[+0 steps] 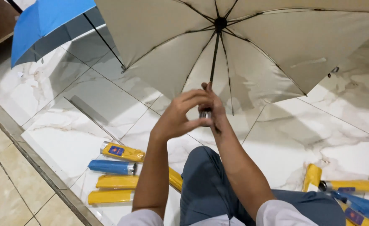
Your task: Wrapping umbrellas with iridescent film and placing them into protective sleeves.
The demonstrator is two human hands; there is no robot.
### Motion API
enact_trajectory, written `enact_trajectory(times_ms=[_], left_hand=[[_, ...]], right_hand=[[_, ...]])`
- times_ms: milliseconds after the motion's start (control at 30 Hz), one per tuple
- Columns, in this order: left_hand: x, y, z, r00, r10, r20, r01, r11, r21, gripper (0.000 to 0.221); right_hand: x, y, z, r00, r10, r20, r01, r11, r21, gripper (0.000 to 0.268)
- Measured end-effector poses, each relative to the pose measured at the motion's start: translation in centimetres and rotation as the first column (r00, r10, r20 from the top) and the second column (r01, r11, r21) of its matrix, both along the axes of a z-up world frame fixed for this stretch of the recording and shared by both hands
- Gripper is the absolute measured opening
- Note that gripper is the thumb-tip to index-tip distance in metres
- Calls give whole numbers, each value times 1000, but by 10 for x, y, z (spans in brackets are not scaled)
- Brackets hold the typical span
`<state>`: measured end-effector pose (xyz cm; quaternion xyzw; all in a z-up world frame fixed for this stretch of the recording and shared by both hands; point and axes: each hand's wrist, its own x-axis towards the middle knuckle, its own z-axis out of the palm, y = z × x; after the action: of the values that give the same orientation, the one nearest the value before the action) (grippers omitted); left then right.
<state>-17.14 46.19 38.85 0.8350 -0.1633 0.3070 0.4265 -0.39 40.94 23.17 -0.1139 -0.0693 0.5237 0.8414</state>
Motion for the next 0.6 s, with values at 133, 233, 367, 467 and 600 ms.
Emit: enact_trajectory(times_ms=[133, 233, 367, 467, 600], left_hand=[[-11, -46, -46, 978, -199, 60, 208, 940, -270, 66], [-6, -89, -52, 988, -88, 130, 109, 980, -168, 87], [21, -121, -66, 981, 43, 190, -14, 988, -152, 71], [35, -136, -77, 981, -56, 187, 99, 969, -225, 42], [39, -162, -68, 972, -124, 199, 168, 960, -222, 11]], right_hand=[[4, -43, 20, 973, 24, -231, 21, 981, 193, 21], [-10, -73, 17, 988, -85, -126, 105, 981, 164, 29], [-45, -138, -33, 985, 113, -127, -70, 951, 300, 31], [-10, -149, -115, 999, -21, -27, 28, 956, 291, 39], [-26, -184, -79, 991, -130, 19, 124, 975, 183, 65]])
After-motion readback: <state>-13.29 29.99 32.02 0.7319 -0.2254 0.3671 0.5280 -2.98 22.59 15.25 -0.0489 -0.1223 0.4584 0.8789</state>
